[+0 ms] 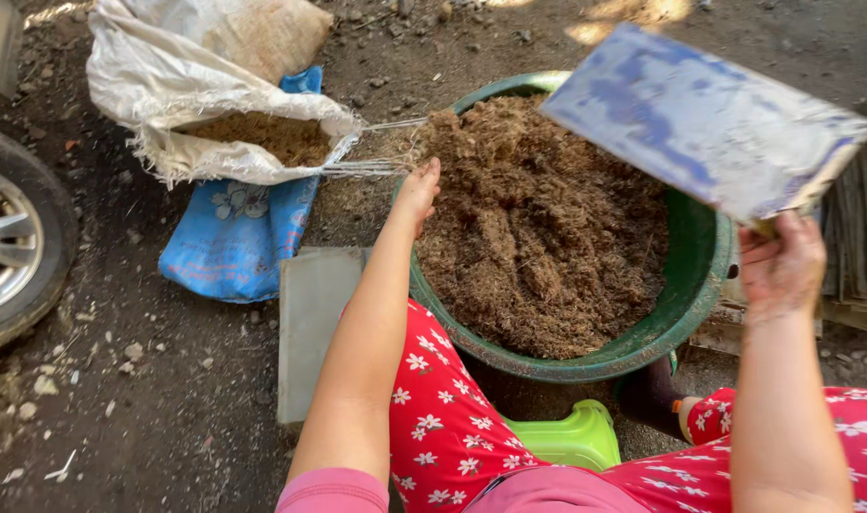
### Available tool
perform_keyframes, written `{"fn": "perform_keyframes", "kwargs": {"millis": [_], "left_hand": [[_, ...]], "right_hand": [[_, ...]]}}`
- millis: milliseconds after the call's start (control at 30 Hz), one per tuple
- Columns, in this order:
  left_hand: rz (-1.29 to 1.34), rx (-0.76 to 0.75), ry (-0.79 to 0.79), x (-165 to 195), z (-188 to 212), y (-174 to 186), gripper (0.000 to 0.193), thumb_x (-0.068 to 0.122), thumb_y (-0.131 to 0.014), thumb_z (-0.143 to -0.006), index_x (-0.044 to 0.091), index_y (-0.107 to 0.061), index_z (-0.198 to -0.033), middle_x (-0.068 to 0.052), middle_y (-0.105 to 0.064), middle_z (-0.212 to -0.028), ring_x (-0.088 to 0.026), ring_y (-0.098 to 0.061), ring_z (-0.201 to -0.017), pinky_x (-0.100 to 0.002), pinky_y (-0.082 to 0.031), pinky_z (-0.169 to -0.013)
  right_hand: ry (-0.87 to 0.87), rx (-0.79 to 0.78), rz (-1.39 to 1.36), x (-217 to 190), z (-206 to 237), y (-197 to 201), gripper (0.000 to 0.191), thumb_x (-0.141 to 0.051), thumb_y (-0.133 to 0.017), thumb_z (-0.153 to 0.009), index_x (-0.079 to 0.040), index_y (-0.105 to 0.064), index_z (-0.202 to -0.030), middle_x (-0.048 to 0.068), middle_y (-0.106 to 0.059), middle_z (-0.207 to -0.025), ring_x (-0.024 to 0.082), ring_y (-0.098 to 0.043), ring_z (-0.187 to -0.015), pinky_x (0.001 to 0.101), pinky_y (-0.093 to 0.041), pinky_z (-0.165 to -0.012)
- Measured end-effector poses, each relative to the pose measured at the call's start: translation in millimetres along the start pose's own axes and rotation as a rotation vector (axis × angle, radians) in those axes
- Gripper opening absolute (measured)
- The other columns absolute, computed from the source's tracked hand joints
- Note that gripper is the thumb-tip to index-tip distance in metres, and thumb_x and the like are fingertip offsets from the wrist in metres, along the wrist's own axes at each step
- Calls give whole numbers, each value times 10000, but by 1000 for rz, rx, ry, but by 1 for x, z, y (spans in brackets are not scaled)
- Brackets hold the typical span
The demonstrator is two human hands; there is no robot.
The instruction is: The person sits on a small stool and repeatedly cleans rectangular metal trays by rubbing them with a handful of fibrous material taken from a large green basin. After cleaning each tray, the person places it on a stack to the right.
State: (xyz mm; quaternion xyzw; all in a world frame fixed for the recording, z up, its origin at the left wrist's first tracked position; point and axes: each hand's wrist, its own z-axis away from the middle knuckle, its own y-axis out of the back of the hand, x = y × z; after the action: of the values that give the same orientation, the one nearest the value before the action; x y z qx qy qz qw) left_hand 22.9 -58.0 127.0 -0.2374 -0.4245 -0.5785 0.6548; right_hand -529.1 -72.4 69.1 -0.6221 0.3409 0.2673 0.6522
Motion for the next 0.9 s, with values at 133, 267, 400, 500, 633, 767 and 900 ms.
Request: {"fn": "perform_keyframes", "kwargs": {"millis": [133, 267, 400, 500, 633, 767, 900], "left_hand": [[136, 9, -65, -3, 9, 8, 863, 636, -475, -940, 120, -273, -1601, -128, -443, -1548, -307, -482, -1404, -567, -395, -1113], [195, -10, 33, -9, 11, 25, 807, 646, -480, -950, 27, -533, -1465, -185, -634, -1363, -308, -627, -1216, -517, -525, -1009], [15, 49, -14, -24, 10, 46, 613, 413, -695, -953, 35, -490, -1390, -124, -662, -1264, -214, -663, -1100, -409, -506, -919], [221, -12, -111, -36, 13, 51, 419, 285, -669, -922, -9, -650, -1219, -150, -761, -1057, -226, -725, -885, -367, -583, -799], [58, 245, -286, -34, 24, 58, 342, 257, -630, -979, -37, -692, -1140, -128, -770, -996, -203, -704, -868, -342, -538, -809], [-190, 445, -342, -27, 57, 77, 339, 310, -613, -980, 28, -690, -1152, -139, -763, -963, -265, -707, -864, -385, -527, -818], [-416, 585, -281, -20, 80, 80, 350, 378, -591, -987, 93, -683, -1168, -156, -750, -983, -355, -699, -915, -432, -516, -831]], "right_hand": [[-223, 2, -165, 77, 25, -20, 76, -129, -632, -1121, -105, -589, -1179, 54, -691, -1248, 211, -697, -1074, 348, -595, -867], [-445, -177, -350, 135, 46, -34, 366, -116, -588, -1051, -68, -588, -1414, 79, -693, -1312, 198, -680, -1082, 328, -589, -810], [-590, -240, -240, 163, 54, -49, 419, -151, -555, -1103, -91, -538, -1518, 90, -656, -1363, 222, -664, -1107, 350, -580, -838], [-726, -151, -79, 175, 55, -71, 460, -314, -462, -1123, -63, -488, -1507, 129, -622, -1397, 272, -621, -1220, 404, -539, -984], [-958, -148, 122, 208, 66, -107, 686, -498, -359, -1074, 47, -431, -1485, 225, -569, -1463, 348, -545, -1359, 451, -430, -1157], [-959, -920, 1034, 257, 100, -136, 634, -523, -452, -1022, -143, -497, -1529, 98, -516, -1576, 300, -469, -1466, 487, -363, -1210], [-845, -1402, 1923, 282, 143, -138, 712, -595, -603, -966, -482, -266, -1583, 19, -12, -1731, 320, -90, -1580, 763, -218, -1152]]}}
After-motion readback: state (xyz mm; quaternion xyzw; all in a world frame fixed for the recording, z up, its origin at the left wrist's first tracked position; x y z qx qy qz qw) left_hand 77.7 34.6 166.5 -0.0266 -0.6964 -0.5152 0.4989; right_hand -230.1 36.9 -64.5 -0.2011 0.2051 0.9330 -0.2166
